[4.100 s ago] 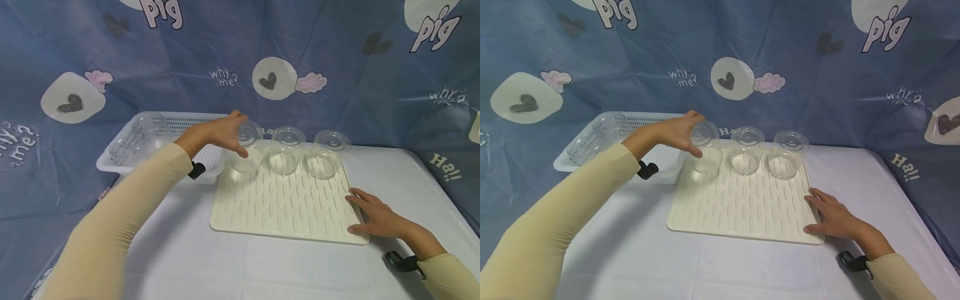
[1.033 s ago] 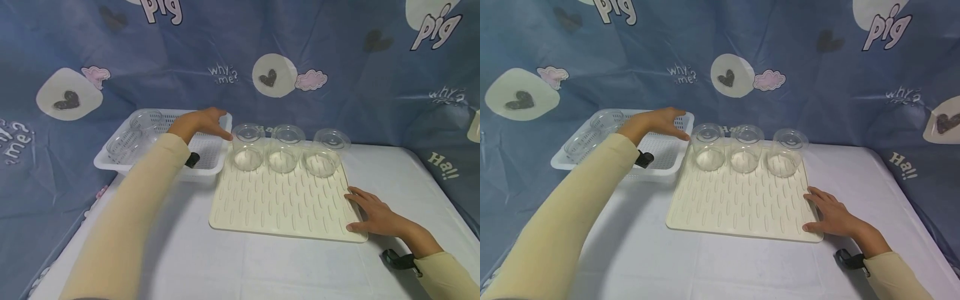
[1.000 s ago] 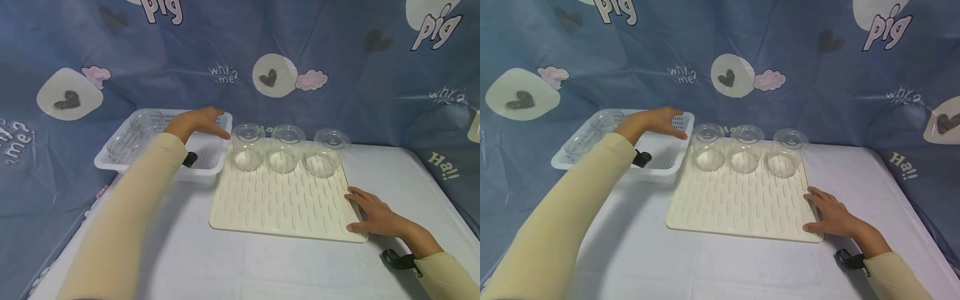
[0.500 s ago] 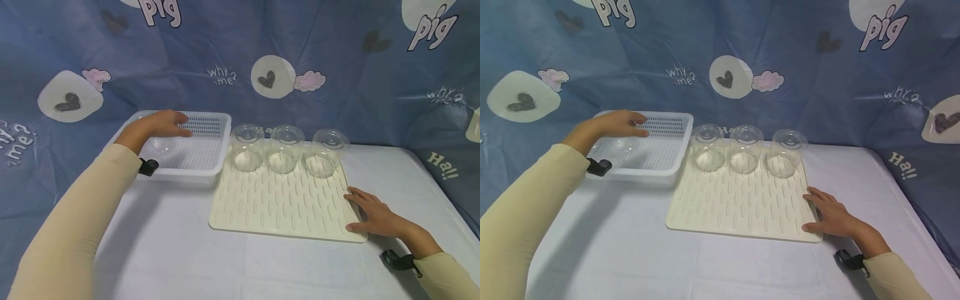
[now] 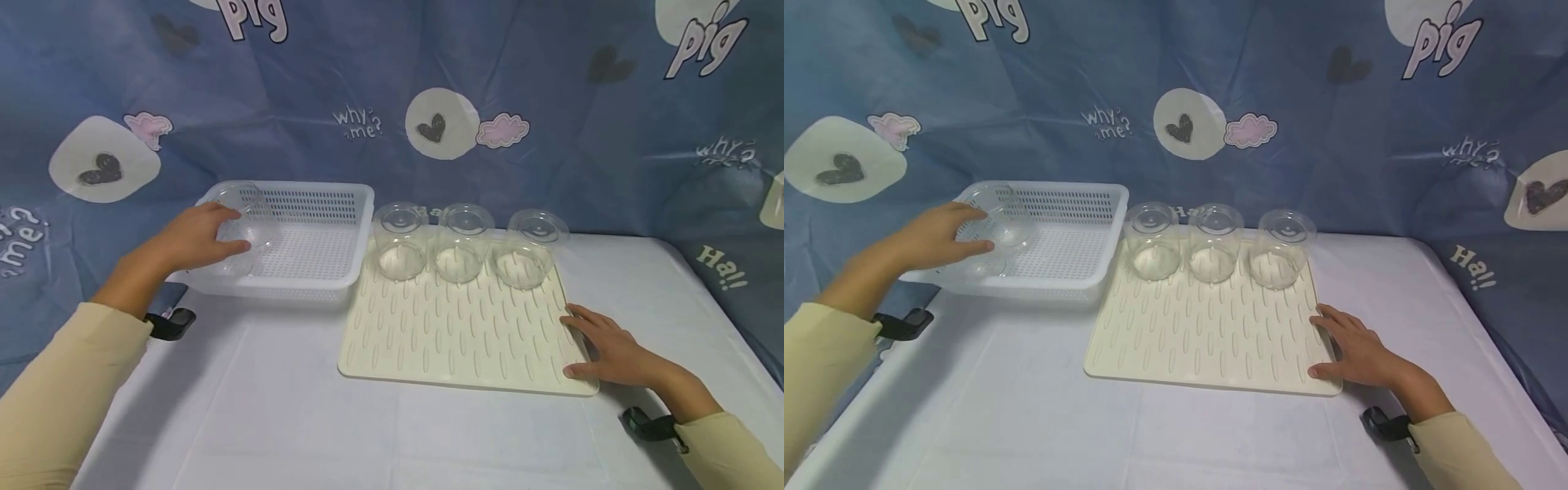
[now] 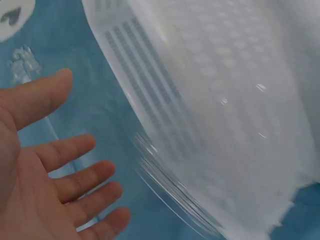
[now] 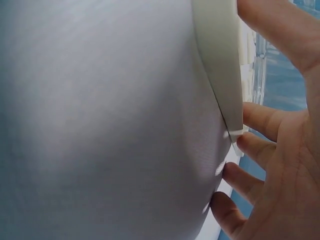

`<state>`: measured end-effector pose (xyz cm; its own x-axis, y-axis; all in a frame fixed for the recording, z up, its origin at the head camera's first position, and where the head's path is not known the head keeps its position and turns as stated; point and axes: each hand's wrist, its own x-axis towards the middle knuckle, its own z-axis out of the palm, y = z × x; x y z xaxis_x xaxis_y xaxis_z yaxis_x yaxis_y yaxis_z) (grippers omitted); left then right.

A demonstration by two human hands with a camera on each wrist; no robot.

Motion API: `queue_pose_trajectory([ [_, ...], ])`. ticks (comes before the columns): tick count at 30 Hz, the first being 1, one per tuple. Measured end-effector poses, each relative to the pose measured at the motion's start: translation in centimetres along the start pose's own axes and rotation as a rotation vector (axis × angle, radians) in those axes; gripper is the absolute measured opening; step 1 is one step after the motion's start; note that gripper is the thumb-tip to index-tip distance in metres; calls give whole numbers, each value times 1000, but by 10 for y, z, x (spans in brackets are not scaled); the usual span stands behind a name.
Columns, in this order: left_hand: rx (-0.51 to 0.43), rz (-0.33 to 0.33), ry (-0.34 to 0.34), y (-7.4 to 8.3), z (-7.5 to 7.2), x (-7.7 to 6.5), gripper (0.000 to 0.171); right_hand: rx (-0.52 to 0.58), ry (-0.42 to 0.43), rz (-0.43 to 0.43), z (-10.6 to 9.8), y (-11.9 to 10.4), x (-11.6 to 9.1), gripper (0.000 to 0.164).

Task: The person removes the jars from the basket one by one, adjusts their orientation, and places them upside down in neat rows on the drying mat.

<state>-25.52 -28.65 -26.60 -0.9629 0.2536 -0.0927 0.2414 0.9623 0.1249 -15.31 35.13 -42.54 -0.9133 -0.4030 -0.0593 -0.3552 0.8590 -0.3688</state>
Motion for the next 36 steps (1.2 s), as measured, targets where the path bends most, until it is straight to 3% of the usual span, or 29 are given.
queue_pose_trajectory([
  [7, -22, -147, 12, -37, 7, -13, 81, 13, -2, 16, 1, 1, -1, 87],
  [12, -64, -182, 3, -53, 16, -14, 94, 13, 7, 2, 4, 5, -3, 86],
  [19, -112, -201, 12, -66, 28, -6, 108, 14, 14, 3, 6, 6, -4, 86],
  [24, -115, -262, 9, -74, 33, -5, 110, 19, 8, 3, 6, 4, -3, 86],
  [36, -164, -283, -61, -78, 27, -7, 117, 19, -17, 10, 1, 1, 2, 86],
])
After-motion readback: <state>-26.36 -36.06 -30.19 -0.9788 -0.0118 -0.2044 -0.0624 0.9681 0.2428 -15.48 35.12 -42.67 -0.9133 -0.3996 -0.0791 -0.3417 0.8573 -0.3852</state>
